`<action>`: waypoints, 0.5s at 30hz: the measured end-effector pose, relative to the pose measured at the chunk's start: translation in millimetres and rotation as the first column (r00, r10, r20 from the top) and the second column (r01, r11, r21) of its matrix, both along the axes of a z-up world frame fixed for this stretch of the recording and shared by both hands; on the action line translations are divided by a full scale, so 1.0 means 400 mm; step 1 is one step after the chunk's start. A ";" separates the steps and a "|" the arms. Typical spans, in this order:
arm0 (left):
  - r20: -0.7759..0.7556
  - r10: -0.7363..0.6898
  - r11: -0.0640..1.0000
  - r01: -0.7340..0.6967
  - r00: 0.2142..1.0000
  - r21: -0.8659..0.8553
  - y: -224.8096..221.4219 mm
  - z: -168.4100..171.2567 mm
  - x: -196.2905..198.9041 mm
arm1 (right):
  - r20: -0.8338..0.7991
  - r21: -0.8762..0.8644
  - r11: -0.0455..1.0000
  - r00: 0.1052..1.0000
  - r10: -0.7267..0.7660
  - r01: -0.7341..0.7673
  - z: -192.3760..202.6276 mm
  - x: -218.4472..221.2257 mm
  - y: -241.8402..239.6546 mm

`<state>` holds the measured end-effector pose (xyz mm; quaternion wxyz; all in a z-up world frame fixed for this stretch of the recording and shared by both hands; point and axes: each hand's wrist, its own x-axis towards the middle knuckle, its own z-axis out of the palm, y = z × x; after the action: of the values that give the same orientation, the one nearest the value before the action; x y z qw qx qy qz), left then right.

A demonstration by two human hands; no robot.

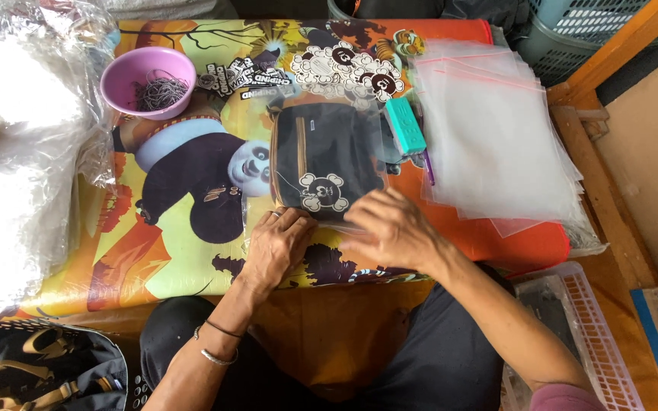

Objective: Packing a small black pouch and other accessories into a clear plastic bag on a decorative mat.

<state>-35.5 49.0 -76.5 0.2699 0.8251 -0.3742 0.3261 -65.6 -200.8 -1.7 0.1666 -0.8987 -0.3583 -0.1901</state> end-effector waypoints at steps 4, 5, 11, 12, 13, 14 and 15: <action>-0.077 -0.011 0.998 0.007 0.997 -0.057 0.008 -0.004 0.002 | -0.054 -0.142 0.990 0.998 -0.024 0.017 -0.050 0.001 -0.009; -0.076 -0.011 0.998 0.007 0.997 -0.058 0.012 -0.002 0.003 | -0.054 -0.142 0.990 0.998 -0.024 0.016 -0.052 0.004 -0.013; -0.097 -0.108 0.992 0.101 0.989 -0.077 0.012 0.032 -0.004 | -0.063 0.041 0.998 0.997 -0.048 0.050 -0.016 0.037 -0.034; -0.047 -0.109 0.993 0.107 0.993 -0.040 0.013 0.028 -0.004 | -0.019 0.105 0.981 0.987 -0.162 0.163 -0.002 0.065 -0.054; 0.002 -0.116 0.993 0.116 0.993 -0.004 0.010 0.022 -0.006 | 0.016 0.173 0.946 0.959 -0.281 0.275 0.011 0.088 -0.076; 0.000 -0.120 0.993 0.120 0.993 -0.005 0.010 0.013 -0.018 | 0.014 0.172 0.945 0.958 -0.285 0.279 -0.017 0.137 -0.112; 0.037 -0.122 0.992 0.121 0.992 0.026 0.009 0.009 -0.020 | 0.049 0.053 0.878 0.877 -0.478 0.475 -0.041 0.192 -0.150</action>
<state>-43.4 52.6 -72.8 0.2723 0.7975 -0.4328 0.3202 11.2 -260.9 -18.0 0.1217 -0.9496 -0.1273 -0.2594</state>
